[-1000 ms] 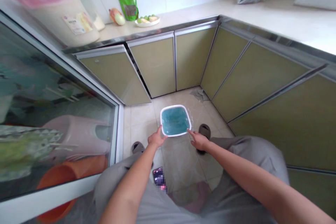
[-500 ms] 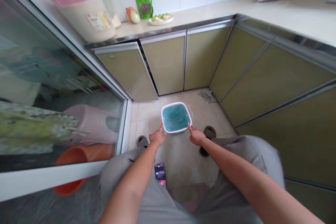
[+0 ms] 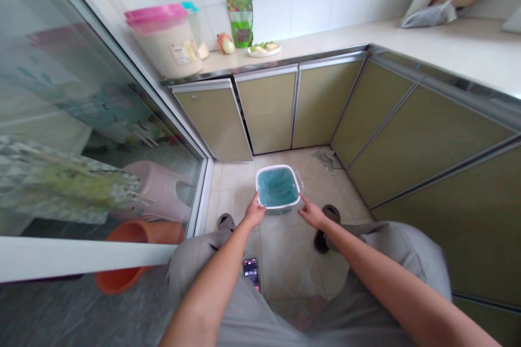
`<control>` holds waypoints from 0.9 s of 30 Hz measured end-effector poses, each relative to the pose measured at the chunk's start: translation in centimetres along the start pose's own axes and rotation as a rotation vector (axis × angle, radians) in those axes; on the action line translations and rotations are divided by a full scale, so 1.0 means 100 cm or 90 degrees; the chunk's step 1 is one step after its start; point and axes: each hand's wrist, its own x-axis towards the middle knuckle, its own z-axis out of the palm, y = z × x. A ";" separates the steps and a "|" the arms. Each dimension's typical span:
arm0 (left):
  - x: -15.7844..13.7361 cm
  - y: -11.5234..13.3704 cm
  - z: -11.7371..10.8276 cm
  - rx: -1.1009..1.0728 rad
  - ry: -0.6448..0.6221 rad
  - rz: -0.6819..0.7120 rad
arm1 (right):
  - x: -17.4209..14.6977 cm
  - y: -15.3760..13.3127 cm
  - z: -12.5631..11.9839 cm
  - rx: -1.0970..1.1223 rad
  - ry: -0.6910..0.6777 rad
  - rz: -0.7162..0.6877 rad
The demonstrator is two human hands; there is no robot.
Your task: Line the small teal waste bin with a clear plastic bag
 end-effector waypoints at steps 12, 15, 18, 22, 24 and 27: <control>-0.139 0.195 -0.139 -0.369 0.214 0.675 | -0.107 -0.177 -0.181 0.261 0.233 -0.544; -0.053 0.187 -0.132 -0.352 0.181 0.556 | -0.043 -0.174 -0.180 0.257 0.140 -0.469; 0.036 0.169 -0.125 -0.339 0.155 0.443 | 0.032 -0.157 -0.178 0.210 0.152 -0.386; 0.071 0.150 -0.127 -0.334 0.160 0.449 | 0.069 -0.137 -0.174 0.147 0.169 -0.381; 0.067 0.137 -0.125 -0.342 0.159 0.438 | 0.068 -0.125 -0.160 0.101 0.203 -0.351; 0.062 0.097 -0.109 -0.301 0.137 0.337 | 0.063 -0.093 -0.118 -0.027 0.197 -0.242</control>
